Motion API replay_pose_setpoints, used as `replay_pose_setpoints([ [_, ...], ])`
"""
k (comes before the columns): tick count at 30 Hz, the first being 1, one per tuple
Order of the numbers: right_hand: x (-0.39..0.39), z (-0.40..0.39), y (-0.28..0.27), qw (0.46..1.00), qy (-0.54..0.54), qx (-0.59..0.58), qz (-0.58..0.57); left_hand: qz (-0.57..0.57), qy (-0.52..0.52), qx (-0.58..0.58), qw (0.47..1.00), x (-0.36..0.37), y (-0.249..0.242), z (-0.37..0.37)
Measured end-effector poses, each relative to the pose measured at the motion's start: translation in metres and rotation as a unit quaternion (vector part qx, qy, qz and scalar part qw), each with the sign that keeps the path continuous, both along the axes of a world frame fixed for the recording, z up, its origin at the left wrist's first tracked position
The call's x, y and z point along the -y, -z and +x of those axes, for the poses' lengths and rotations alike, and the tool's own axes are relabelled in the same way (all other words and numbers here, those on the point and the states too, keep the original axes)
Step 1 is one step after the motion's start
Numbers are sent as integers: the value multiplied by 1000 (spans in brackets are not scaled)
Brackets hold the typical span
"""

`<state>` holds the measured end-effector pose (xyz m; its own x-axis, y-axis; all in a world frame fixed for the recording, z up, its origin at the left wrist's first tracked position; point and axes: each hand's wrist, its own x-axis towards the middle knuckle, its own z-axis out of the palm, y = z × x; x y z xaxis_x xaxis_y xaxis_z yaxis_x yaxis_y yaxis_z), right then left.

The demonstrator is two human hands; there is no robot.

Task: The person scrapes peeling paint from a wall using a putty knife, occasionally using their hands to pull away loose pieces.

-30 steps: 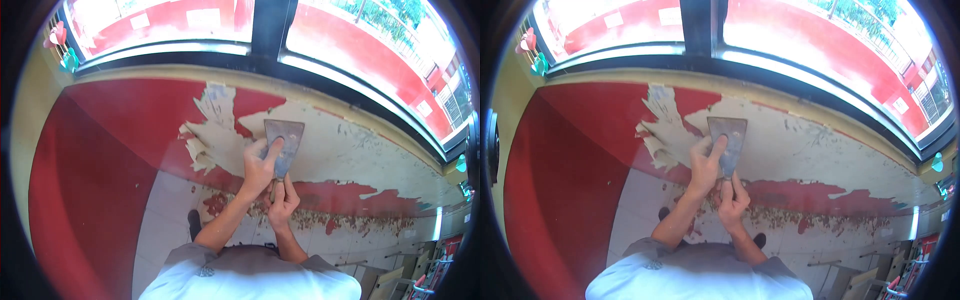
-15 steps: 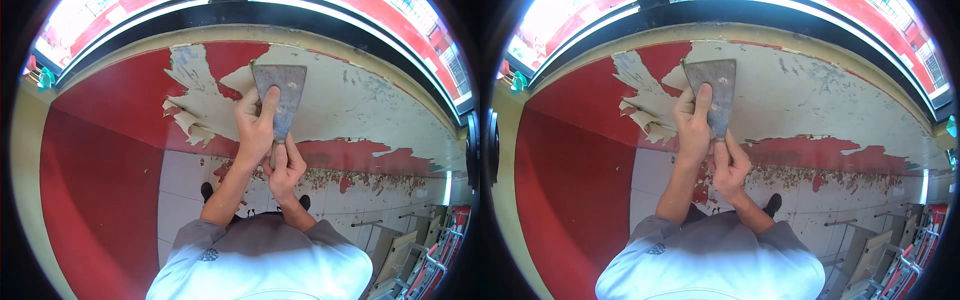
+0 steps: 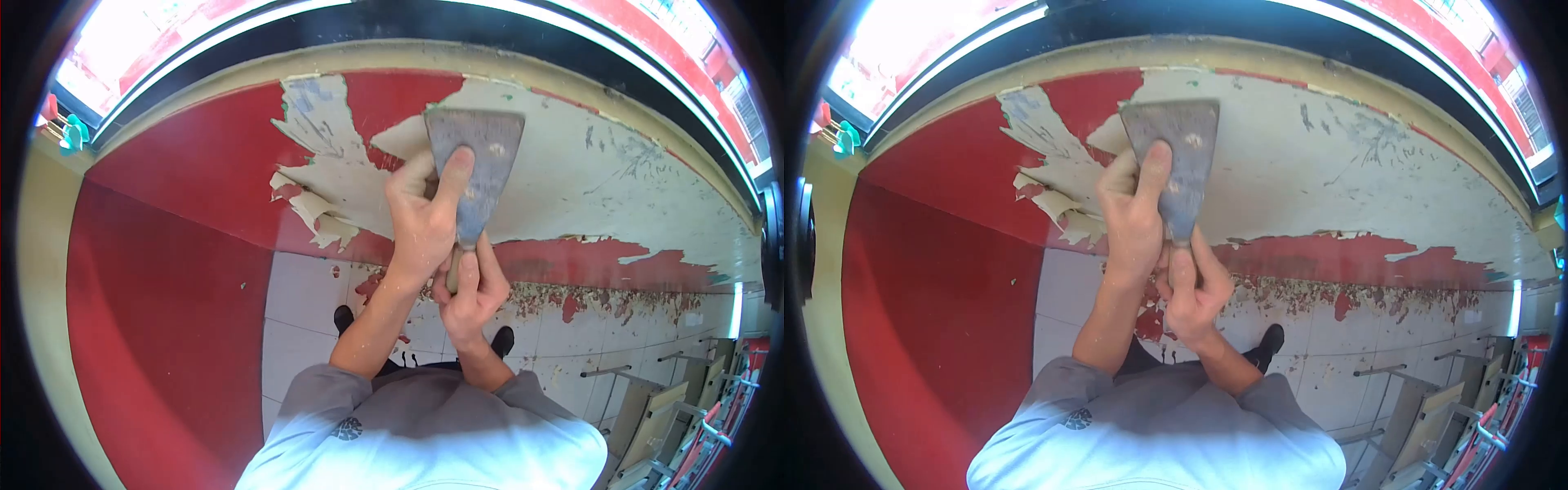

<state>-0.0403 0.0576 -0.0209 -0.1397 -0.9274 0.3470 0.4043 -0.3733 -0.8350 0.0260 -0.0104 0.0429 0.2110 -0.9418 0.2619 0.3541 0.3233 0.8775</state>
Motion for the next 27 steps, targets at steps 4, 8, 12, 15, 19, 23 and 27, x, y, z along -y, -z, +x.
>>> replay_pose_setpoints([
  [4, 3, 6, 2, 1000, 25, 0, 3, -11, -39, 17, 999, 5, -5, -1],
  [8, -3, 11, -7, 999, 19, 31, 1, -1, -3, 22, 1000, -1, -14, 6],
  [12, -4, 9, 5, 999, 8, 24, 36, 11, -36, 21, 999, -1, 0, 3],
  [15, -5, 5, -10, 999, 2, 28, 24, 17, 7, 10, 1000, -3, -24, 5],
  [19, -9, 7, -8, 997, -8, 63, 37, 1, -26, 37, 999, -2, -8, 2],
  [23, -3, 8, -10, 997, -18, 70, 21, 10, -5, 28, 1000, -5, -14, 3],
  [27, -9, 7, -13, 992, -37, 113, 31, 9, -18, 28, 999, -5, -10, -1],
])
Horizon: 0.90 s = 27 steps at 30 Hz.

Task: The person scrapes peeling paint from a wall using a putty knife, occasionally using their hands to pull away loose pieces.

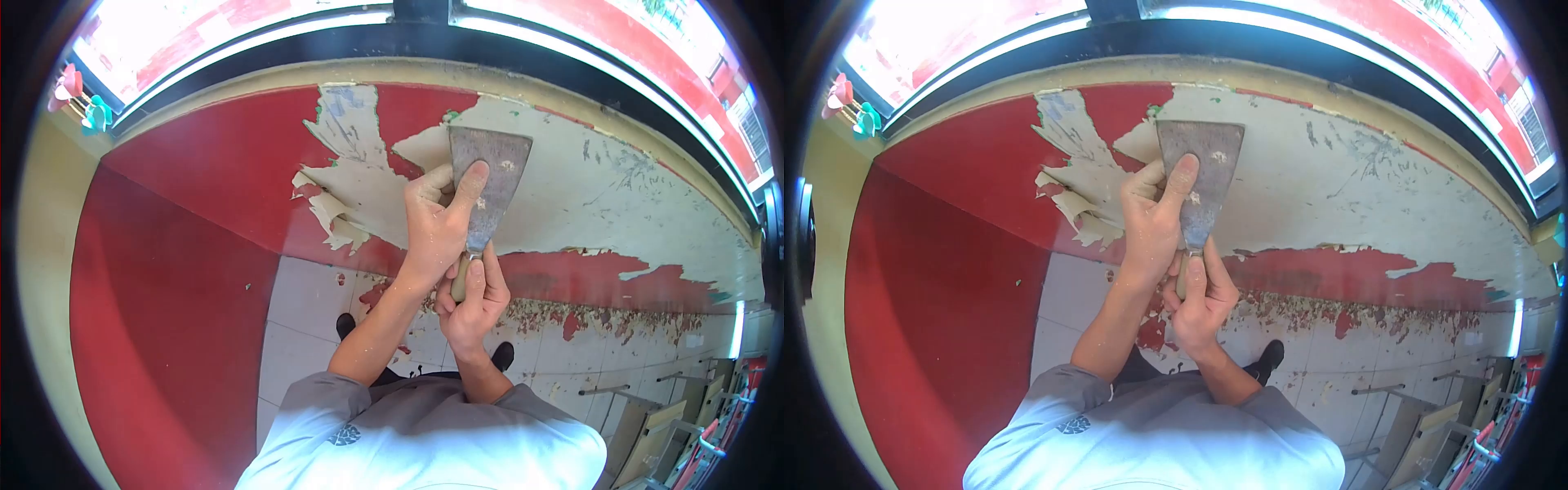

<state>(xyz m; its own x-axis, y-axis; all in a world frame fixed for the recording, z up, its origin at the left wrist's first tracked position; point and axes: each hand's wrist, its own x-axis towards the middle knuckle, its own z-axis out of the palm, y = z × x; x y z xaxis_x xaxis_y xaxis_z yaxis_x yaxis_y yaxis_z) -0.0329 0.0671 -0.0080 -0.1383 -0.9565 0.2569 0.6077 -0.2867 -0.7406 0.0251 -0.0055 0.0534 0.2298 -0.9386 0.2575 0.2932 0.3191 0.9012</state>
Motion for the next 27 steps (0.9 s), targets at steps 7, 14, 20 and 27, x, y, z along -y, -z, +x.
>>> replay_pose_setpoints([
  [7, -8, 1, 7, 1000, 15, -27, 3, 7, 17, -16, 1000, -2, 0, 1],
  [14, 9, 6, 7, 998, 37, -30, -44, -11, -10, 11, 1000, 6, -1, 2],
  [20, 17, -3, -3, 997, 35, -62, -24, -44, -29, 10, 999, 8, -14, 0],
  [27, 11, -4, 4, 993, 55, -107, -12, -48, -49, 20, 997, 7, -16, -5],
])
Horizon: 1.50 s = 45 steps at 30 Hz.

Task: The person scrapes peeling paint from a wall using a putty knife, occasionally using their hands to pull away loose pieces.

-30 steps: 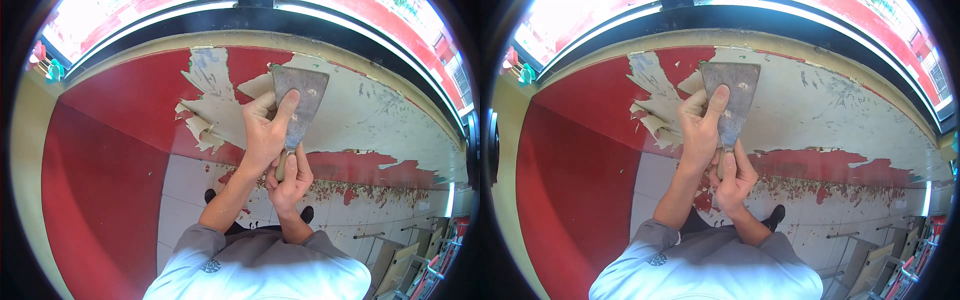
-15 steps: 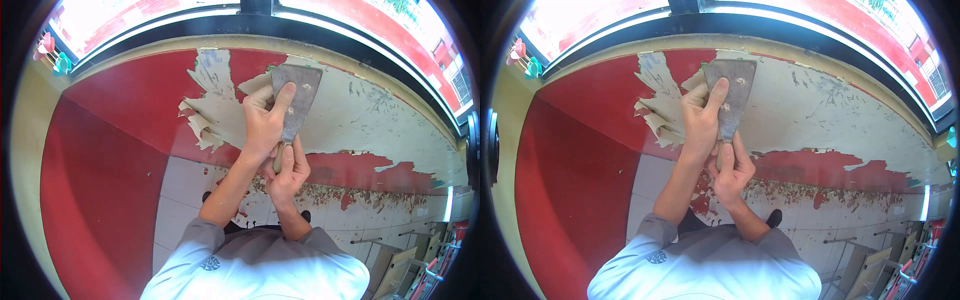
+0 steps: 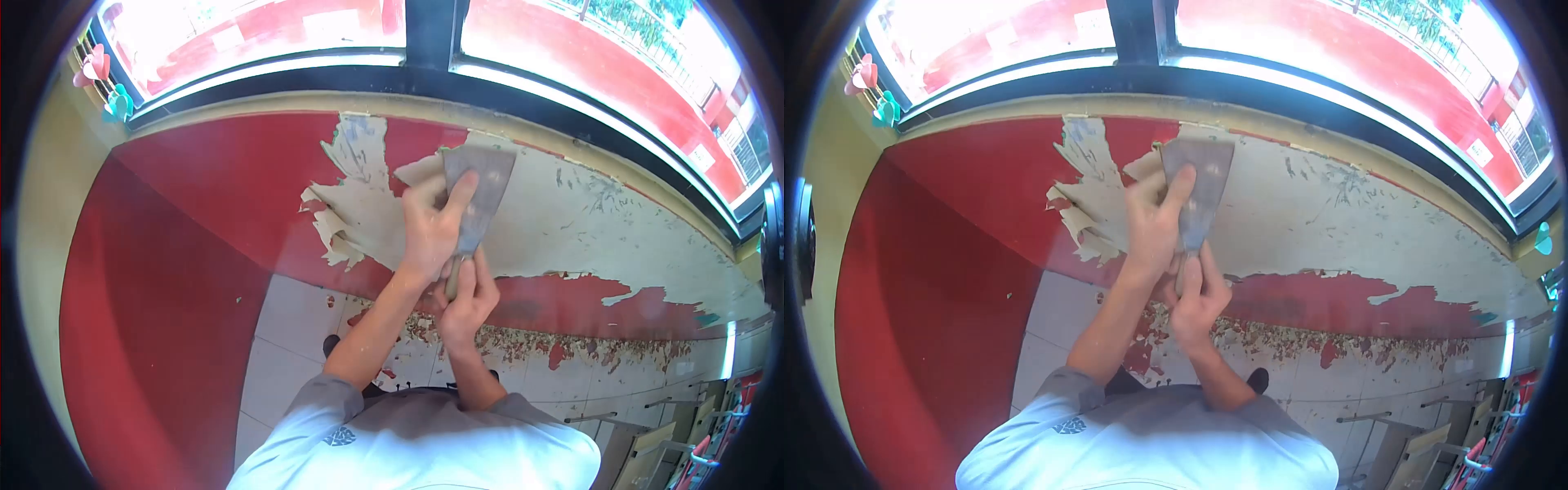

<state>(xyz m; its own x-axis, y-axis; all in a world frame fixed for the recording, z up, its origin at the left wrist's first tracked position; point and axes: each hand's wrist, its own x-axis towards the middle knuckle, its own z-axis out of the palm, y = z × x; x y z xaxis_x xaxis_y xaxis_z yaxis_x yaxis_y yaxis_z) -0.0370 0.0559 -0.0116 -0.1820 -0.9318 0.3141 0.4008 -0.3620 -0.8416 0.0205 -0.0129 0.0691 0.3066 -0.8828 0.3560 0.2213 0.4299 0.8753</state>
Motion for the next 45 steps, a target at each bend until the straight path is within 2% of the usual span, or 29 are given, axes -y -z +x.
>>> replay_pose_setpoints([
  [1, 4, -1, -21, 1000, -10, 18, 1, -37, 1, 7, 999, 6, -7, 2],
  [3, 11, 1, -48, 998, -20, 52, -6, 3, 38, -20, 999, 6, -28, 3],
  [4, 5, -1, -42, 999, -20, 50, -5, 29, 74, -42, 996, 5, -36, 4],
  [5, 2, -2, -28, 1000, 25, -16, -9, 7, 8, 51, 999, 2, -29, 5],
  [6, 3, -2, -14, 994, 70, -79, -18, 0, -6, 67, 998, -3, -11, 5],
  [7, 0, -3, 3, 994, 70, -77, -32, -5, -21, 82, 996, -8, 11, 4],
  [9, -16, -11, 41, 1000, -18, -15, 14, 49, -36, -28, 998, -15, 53, -6],
  [13, -7, -36, 56, 994, -29, -89, 49, 148, 21, -58, 987, -20, 75, -4],
  [15, -1, -36, 37, 995, -28, -87, 44, 84, 30, -1, 996, -6, 73, -3],
  [17, -3, -31, 18, 995, -26, -88, 46, 77, 41, -45, 995, -6, 44, -2],
  [19, -7, -20, 7, 998, -22, -58, 25, 68, 49, -89, 992, -10, 38, -4],
  [21, -5, -20, 1, 998, -31, -52, 31, 34, 31, -56, 997, -6, 40, -1],
  [24, 7, -14, -28, 998, -36, -43, 22, -23, 7, -24, 999, 6, 11, 8],
  [25, 8, -12, -34, 999, -33, -32, -2, -13, 5, -30, 999, 2, 6, 9],
  [27, -6, -11, -27, 998, -25, -47, 15, 2, 64, -60, 996, -2, -5, 15],
  [29, -8, -9, -19, 998, -19, -55, 8, -1, 46, -49, 998, -3, 22, 8],
  [32, -7, -18, -8, 998, -42, -26, 45, 8, 22, -34, 999, 4, 33, 6],
  [35, -5, -19, -12, 998, -55, -18, 22, 7, 72, -93, 993, 2, 24, 3],
  [38, -10, -14, -4, 999, -34, -27, 30, 35, 43, -76, 996, 0, 29, 1],
  [40, -3, -14, -11, 998, -38, -45, 15, 2, 12, -1, 1000, 5, 22, 5],
  [41, -2, -11, -14, 998, -38, -48, 25, 12, 13, -4, 1000, 2, 18, 7],
  [43, -2, -7, -20, 999, -36, -28, 2, 75, 93, -73, 990, -9, -3, 12],
  [45, -16, -14, -6, 998, -39, -37, 24, 61, 71, -55, 994, -10, 24, 6],
])
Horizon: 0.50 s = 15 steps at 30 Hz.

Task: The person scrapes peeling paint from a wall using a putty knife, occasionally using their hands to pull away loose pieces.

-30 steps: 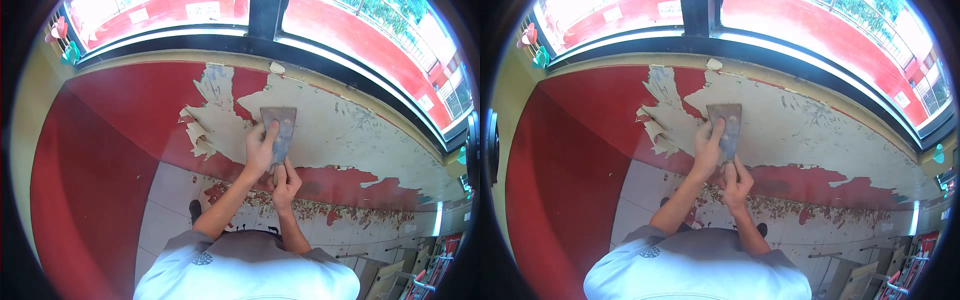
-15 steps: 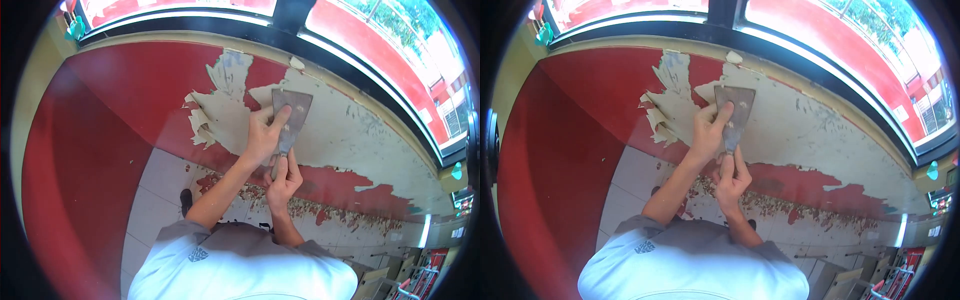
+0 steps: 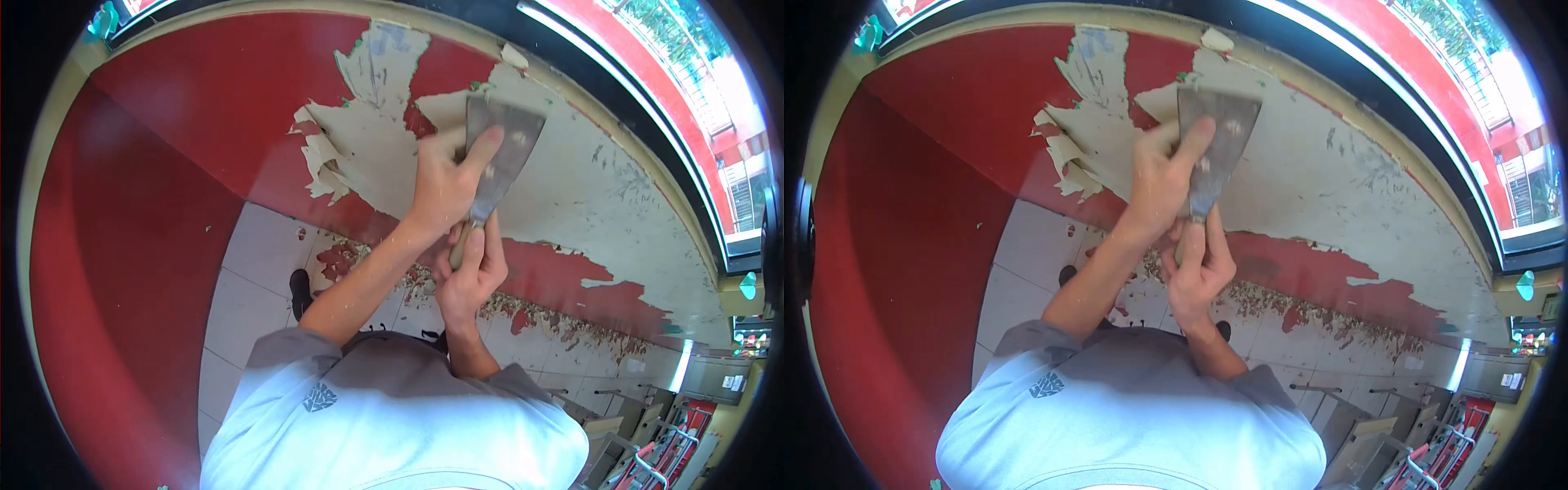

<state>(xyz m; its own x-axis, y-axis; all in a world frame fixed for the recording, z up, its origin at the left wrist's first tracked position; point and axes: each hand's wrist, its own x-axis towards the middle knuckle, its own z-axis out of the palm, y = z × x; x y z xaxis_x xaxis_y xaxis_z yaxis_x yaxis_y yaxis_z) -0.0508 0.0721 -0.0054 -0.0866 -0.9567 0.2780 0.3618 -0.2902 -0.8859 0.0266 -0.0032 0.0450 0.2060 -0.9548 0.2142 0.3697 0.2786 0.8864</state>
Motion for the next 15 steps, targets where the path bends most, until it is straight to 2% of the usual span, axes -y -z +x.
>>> replay_pose_setpoints([
  [4, 4, -1, -10, 1000, -21, 0, 8, -25, -47, 2, 999, 9, -6, -1],
  [7, 7, 7, 4, 1000, 2, 28, -8, -10, -38, -41, 998, 6, -5, -4],
  [11, 23, 0, -6, 999, 1, -44, -30, -86, -69, 2, 994, 20, -11, 0],
  [15, 18, 8, -9, 999, 14, -42, -21, -48, -68, 13, 996, 10, -20, 3],
])
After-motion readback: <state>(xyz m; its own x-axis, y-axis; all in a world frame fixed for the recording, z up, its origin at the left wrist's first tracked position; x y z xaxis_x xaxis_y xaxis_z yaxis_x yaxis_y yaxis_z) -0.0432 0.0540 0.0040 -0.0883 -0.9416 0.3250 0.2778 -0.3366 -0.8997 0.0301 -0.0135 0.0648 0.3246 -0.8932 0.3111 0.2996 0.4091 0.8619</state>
